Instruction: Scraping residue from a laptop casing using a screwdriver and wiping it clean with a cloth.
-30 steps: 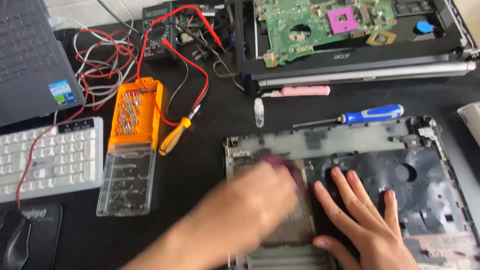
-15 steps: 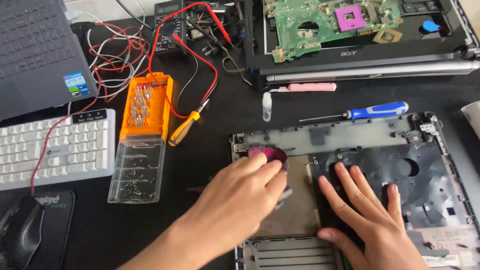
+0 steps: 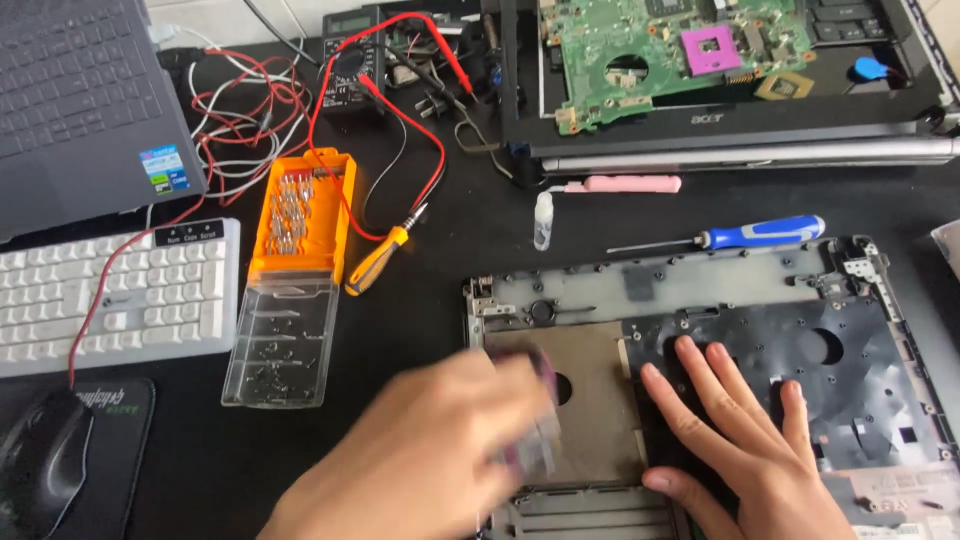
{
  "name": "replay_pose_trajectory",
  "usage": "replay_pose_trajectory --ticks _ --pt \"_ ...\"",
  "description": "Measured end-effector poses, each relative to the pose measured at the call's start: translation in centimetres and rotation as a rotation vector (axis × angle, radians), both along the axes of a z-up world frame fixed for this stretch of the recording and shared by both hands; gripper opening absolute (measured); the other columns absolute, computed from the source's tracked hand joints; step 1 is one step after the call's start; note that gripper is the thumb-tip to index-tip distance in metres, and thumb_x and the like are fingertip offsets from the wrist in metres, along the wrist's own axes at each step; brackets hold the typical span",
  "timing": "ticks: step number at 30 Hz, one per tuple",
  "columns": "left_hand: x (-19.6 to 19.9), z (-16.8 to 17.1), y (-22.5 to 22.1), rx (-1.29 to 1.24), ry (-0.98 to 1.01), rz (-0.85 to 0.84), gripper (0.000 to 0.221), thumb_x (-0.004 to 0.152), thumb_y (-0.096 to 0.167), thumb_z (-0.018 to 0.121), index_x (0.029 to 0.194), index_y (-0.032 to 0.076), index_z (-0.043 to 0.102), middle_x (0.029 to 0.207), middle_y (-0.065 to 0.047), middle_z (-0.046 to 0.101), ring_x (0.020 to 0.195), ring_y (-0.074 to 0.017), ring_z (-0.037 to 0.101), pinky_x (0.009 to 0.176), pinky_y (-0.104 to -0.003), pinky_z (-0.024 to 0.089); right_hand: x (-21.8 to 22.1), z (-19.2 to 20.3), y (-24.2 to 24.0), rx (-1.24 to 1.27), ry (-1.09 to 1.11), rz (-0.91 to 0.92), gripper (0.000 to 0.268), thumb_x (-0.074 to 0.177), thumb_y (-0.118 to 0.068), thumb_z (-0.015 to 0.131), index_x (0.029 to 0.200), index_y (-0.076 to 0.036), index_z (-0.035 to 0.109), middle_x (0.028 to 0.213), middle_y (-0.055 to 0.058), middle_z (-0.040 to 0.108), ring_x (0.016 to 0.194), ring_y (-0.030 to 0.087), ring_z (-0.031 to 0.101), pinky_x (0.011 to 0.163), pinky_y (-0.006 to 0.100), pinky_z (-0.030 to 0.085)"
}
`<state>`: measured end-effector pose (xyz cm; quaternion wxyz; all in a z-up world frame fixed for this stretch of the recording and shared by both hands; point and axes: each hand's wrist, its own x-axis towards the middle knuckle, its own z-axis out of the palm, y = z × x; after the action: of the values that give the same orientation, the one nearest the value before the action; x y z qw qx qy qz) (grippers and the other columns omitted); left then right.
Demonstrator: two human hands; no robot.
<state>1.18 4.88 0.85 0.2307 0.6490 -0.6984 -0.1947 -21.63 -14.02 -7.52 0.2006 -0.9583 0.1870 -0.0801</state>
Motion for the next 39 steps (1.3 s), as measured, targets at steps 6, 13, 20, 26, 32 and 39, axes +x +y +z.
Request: replay_pose_trajectory --ticks 6,13,20,26,32,39 --pt "-0.2 0.6 0.4 0.112 0.108 -0.206 0.024 0.106 0.021 0.045 0.118 0.005 0.059 0.121 -0.013 0.061 0.106 -0.0317 0.061 0.078 -0.043 0.049 0.0 -0.5 -0.5 -0.06 -0.013 0.011 0.084 0.079 -0.054 0.069 0.156 -0.036 0.044 0.173 -0.005 0.029 0.159 0.021 0.023 0.113 0.066 0.016" --pt "-0.5 1.7 0.9 0.25 0.089 0.024 0.032 0.102 0.026 0.044 0.129 0.015 0.057 0.125 -0.013 0.058 0.112 -0.0305 0.061 0.069 -0.044 0.057 0.2 -0.7 -0.5 -0.031 -0.015 -0.001 0.081 0.079 -0.052 0.07 0.155 -0.037 0.046 0.172 -0.006 0.031 0.158 0.02 0.023 0.113 0.065 0.014" --pt "-0.1 -0.4 1.7 0.193 -0.018 -0.124 0.024 0.102 0.02 0.047 0.122 0.015 0.059 0.134 -0.007 0.059 0.108 -0.0283 0.061 0.053 -0.044 0.054 0.1 -1.3 -0.4 -0.107 0.0 -0.029 0.081 0.077 -0.058 0.069 0.154 -0.043 0.047 0.171 -0.012 0.033 0.158 0.015 0.025 0.113 0.064 0.018" --pt "-1.0 -1.4 0.9 0.068 0.05 -0.055 0.025 0.103 0.027 0.052 0.111 0.007 0.064 0.13 -0.008 0.067 0.103 -0.0315 0.065 0.072 -0.039 0.05 0.2 -1.0 -0.2 -0.086 -0.004 -0.023 0.081 0.078 -0.056 0.069 0.154 -0.042 0.047 0.171 -0.01 0.032 0.158 0.016 0.025 0.113 0.064 0.015" --pt "-1.9 -1.4 -1.2 -0.202 -0.107 0.179 0.026 0.062 0.001 0.063 0.085 0.007 0.054 0.092 -0.01 0.06 0.08 -0.034 0.054 0.06 -0.047 0.044 0.1 -1.3 -0.4 -0.12 0.007 -0.012 0.083 0.078 -0.058 0.068 0.155 -0.042 0.045 0.171 -0.011 0.031 0.158 0.015 0.023 0.113 0.063 0.017" --pt "-3.3 -3.1 -3.2 -0.283 -0.185 0.397 0.043 0.052 0.005 0.074 0.093 0.006 0.06 0.092 -0.007 0.06 0.08 -0.035 0.054 0.055 -0.051 0.045 1.2 -2.0 0.5 -0.288 -0.016 -0.02 0.085 0.074 -0.075 0.065 0.153 -0.048 0.047 0.169 -0.017 0.034 0.157 0.009 0.026 0.111 0.06 0.023"
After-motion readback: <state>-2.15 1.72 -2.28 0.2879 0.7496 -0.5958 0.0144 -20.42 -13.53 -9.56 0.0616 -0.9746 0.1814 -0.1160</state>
